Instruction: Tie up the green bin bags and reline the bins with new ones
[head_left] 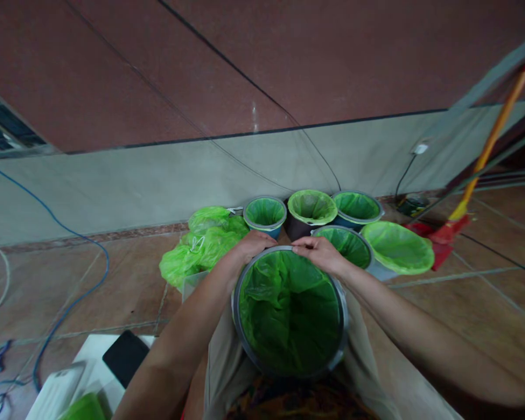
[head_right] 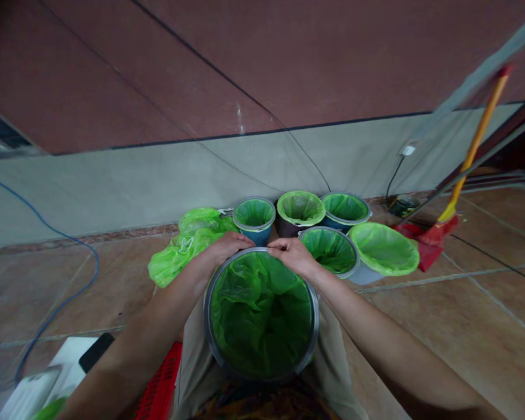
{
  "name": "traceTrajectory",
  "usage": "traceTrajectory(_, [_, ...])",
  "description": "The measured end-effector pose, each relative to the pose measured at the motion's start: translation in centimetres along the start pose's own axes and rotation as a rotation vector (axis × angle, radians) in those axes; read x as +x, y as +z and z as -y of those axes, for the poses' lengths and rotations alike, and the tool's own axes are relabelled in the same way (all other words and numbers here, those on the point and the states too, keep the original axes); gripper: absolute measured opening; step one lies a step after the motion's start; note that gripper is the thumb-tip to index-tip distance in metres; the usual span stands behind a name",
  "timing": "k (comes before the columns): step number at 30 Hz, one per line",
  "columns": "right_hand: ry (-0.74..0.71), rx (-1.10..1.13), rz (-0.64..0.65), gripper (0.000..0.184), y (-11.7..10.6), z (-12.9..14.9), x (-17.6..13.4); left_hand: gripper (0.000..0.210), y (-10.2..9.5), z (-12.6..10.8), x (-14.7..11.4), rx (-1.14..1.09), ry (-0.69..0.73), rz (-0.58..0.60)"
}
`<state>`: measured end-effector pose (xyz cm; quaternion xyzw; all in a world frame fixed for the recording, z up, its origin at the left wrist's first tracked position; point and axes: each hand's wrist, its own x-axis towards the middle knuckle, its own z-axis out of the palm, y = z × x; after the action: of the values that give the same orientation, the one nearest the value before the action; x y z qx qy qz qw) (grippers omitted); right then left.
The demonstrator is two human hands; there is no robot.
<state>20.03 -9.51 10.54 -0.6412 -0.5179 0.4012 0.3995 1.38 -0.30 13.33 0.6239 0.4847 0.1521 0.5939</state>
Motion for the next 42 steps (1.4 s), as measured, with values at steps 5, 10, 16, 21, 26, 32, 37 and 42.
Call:
traceTrajectory(5, [0.101, 0.086, -0.024, 0.027, -0.1, 0.6, 0.3, 0.025, -0.6, 1.0, -0.9, 0.183, 0.237, -0.110])
traceTrajectory(10, [0.141, 0.100, -0.049, 0.023, 0.2, 0.7, 0.7, 0.041, -0.9, 2.1, -1.8, 0.435, 0.329, -0.120])
traceTrajectory(16, [0.146, 0.159, -0.021, 0.034, 0.1, 0.8, 0.0, 0.037, -1.2, 2.1, -2.4, 0.439, 0.344, -0.158])
traceTrajectory(21, [0.048, 0.039, -0.041, 0.044, -1.5, -0.8, -2.5, 0.037, -2.7, 4.3, -5.8, 0.328, 0.370, -0.227])
traceTrajectory(26, [0.011, -0.249, -0.156, 0.051, -1.9, -3.0, -5.6, 0.040, -2.0, 8.0, -10.7, 0.276, 0.308, -0.379])
traceTrajectory(32, [-0.086, -0.294, -0.323, 0.054, -0.3, -3.6, -6.5, 0.037, -0.3, 9.5, -11.2, 0.366, 0.314, -0.566])
traceTrajectory(37, [-0.077, -0.215, -0.373, 0.054, 0.1, -4.4, -6.0, 0.038, -0.2, 9.6, -10.3, 0.393, 0.346, -0.592])
traceTrajectory(42, [0.039, -0.144, -0.305, 0.058, -0.8, -4.7, -7.7, 0.039, -0.6, 9.7, -11.8, 0.339, 0.328, -0.569])
